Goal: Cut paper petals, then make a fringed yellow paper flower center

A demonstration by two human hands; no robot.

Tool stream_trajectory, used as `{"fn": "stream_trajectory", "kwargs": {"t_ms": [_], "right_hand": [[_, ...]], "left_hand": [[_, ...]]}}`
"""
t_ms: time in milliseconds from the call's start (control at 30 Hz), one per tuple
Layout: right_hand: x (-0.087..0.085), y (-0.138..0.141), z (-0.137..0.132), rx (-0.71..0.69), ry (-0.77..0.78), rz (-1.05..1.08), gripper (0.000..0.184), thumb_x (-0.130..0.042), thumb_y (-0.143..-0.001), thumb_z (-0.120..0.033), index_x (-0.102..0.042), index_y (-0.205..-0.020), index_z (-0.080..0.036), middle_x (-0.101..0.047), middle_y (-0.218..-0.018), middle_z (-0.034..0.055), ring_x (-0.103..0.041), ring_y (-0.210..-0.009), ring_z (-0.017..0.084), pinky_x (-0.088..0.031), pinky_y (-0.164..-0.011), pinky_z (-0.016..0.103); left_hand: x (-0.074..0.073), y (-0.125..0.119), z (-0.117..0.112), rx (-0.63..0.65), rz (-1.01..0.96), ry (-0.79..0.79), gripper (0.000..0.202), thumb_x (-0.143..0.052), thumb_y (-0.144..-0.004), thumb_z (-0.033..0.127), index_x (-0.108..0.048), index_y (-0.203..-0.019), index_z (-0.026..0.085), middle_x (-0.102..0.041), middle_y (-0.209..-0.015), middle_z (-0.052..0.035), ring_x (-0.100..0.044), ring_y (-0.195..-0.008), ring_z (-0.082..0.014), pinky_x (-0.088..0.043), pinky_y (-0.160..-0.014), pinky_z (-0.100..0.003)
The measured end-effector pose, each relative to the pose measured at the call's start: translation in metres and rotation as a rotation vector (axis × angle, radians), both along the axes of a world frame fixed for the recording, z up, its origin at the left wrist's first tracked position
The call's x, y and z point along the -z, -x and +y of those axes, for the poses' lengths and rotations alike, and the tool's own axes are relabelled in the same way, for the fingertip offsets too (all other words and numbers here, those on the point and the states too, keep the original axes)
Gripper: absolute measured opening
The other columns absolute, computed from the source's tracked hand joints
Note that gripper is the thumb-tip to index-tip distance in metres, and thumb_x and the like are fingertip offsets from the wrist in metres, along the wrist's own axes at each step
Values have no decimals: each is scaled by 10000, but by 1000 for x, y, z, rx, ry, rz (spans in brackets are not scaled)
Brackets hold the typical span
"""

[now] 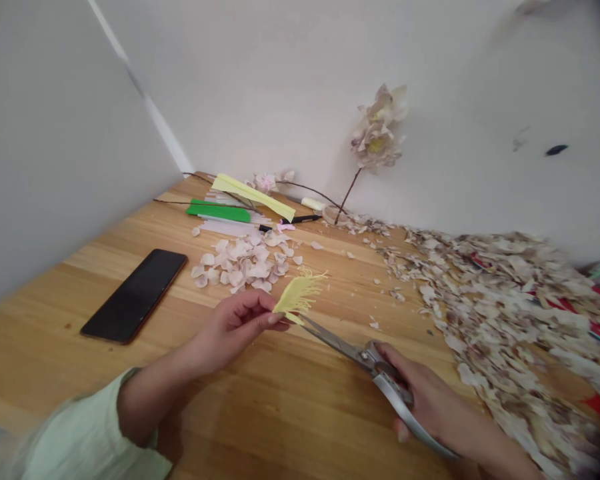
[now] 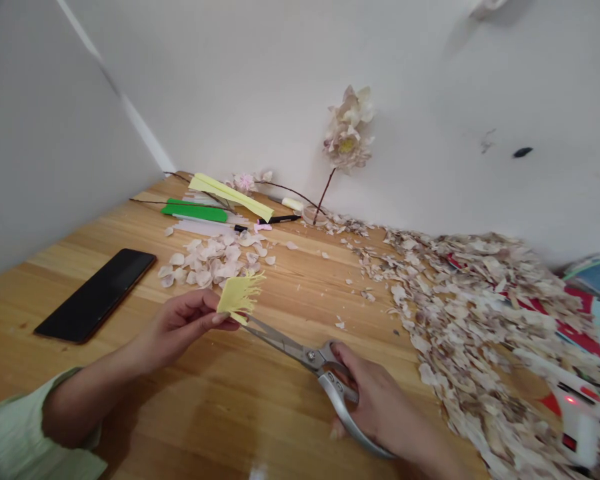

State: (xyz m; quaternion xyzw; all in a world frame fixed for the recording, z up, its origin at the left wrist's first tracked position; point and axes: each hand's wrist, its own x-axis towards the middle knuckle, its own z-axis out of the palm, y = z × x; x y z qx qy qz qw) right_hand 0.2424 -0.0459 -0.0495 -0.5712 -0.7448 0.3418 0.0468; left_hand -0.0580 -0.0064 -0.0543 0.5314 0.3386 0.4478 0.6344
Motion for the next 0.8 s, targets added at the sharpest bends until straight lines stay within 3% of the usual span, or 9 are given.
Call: {"fn": "stream_trajectory", "kwargs": {"t_ms": [367,633,800], "right_hand": [[8,-1,-1,-23,-85,22,639,-759,-541,-499,-553,-1078,-221,-679,-1010,105,-639,-918,326,-502,-730,358],[3,5,0,-28,-58,-10,520,-784,-541,-371,-530,-971,-226,-679,-955,68,-641,-898,301,-491,-697,316],[5,4,0,-37,-65,-22,562,-800,-535,-397,-504,-980,-225,-674,-965,71,-637,-886,295,-479,-698,313]], "left_hand": [[2,-2,-2,23,92,-70,140,-620,-820,308,-638,-804,170,-685,-791,-16,-663,-782,-140,-546,-761,-269],[1,-3,-1,16,64,-71,106,-638,-808,280,-649,-786,177,-691,-766,1,-664,-756,-117,-534,-737,-221],[-1,-3,-1,18,73,-66,127,-648,-797,299,-648,-757,179,-689,-748,4,-656,-721,-115,-528,-715,-220]]}}
